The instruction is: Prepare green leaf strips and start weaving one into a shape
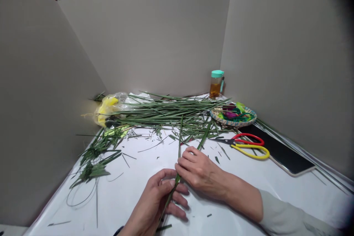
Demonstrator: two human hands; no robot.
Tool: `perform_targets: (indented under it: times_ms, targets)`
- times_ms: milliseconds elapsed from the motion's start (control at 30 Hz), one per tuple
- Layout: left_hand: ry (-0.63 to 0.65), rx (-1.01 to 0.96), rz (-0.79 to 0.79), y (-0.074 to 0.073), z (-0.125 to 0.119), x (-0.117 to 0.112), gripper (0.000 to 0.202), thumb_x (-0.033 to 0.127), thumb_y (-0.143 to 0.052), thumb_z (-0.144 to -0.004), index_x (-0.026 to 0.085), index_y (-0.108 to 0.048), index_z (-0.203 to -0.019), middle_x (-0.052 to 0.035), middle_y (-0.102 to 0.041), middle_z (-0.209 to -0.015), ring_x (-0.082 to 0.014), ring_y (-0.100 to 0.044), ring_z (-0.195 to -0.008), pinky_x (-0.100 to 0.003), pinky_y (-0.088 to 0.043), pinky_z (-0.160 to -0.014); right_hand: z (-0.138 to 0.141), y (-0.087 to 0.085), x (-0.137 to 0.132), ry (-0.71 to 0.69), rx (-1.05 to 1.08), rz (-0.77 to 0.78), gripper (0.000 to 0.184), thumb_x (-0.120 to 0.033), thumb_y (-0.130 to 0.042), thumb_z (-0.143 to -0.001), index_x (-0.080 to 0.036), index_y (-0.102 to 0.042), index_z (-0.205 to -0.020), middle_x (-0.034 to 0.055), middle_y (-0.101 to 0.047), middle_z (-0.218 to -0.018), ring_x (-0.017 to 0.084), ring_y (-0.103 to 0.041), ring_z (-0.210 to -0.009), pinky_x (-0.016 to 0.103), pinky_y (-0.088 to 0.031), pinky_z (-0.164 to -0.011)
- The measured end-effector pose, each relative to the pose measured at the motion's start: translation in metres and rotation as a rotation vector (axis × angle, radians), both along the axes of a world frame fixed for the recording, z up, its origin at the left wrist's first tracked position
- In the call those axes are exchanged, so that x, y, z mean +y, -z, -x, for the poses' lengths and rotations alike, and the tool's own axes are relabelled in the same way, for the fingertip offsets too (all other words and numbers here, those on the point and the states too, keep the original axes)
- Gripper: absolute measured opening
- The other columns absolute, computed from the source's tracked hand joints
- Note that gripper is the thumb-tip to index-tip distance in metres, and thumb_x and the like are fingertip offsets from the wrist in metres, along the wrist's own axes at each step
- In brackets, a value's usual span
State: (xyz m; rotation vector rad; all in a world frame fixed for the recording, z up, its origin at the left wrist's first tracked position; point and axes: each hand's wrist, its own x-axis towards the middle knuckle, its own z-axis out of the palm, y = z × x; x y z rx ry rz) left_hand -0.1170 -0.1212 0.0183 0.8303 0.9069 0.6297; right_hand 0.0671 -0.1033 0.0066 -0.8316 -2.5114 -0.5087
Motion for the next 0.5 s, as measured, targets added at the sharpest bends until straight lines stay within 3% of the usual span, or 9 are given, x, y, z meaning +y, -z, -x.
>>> perform_targets:
  times_ms: [233, 367, 500]
  targets:
    - [-0.012, 0.019, -0.047, 0.0060, 0.0017, 0.0021, 0.029, 0.026, -0.063, -0.079, 0.006, -0.055, -0.098, -0.0125, -0.063, -0.082, -0.0087, -0.050, -0.046, -0.019, -0.046, -0.042, -0.0008, 0.0014, 0.0012, -0.003, 0.006, 0.016, 0.020, -0.008, -0.045, -0.093, -0.012, -0.061, -0.081, 0.0049, -0.056, -0.074, 0.019, -0.043, -0.074, 0.037, -0.035, -0.078]
    - [-0.010, 0.029, -0.066, 0.0065, 0.0022, 0.0016, 0.029, 0.030, -0.067, -0.076, 0.007, -0.059, -0.091, -0.0105, -0.063, -0.078, -0.0049, -0.042, -0.041, -0.016, -0.036, -0.037, -0.0018, -0.0011, 0.0007, -0.004, 0.026, 0.062, 0.019, -0.009, -0.045, -0.094, -0.012, -0.061, -0.083, 0.0046, -0.058, -0.074, 0.018, -0.043, -0.074, 0.037, -0.035, -0.079]
    - [0.006, 0.062, -0.108, 0.0059, 0.0022, 0.0015, 0.028, 0.034, -0.065, -0.079, 0.008, -0.059, -0.088, -0.0008, -0.052, -0.054, -0.0036, -0.032, -0.034, -0.015, -0.026, -0.036, -0.0032, -0.0049, 0.0010, 0.018, 0.088, 0.133, 0.016, -0.015, -0.048, -0.096, -0.014, -0.062, -0.087, 0.0038, -0.061, -0.077, 0.018, -0.046, -0.078, 0.034, -0.035, -0.078]
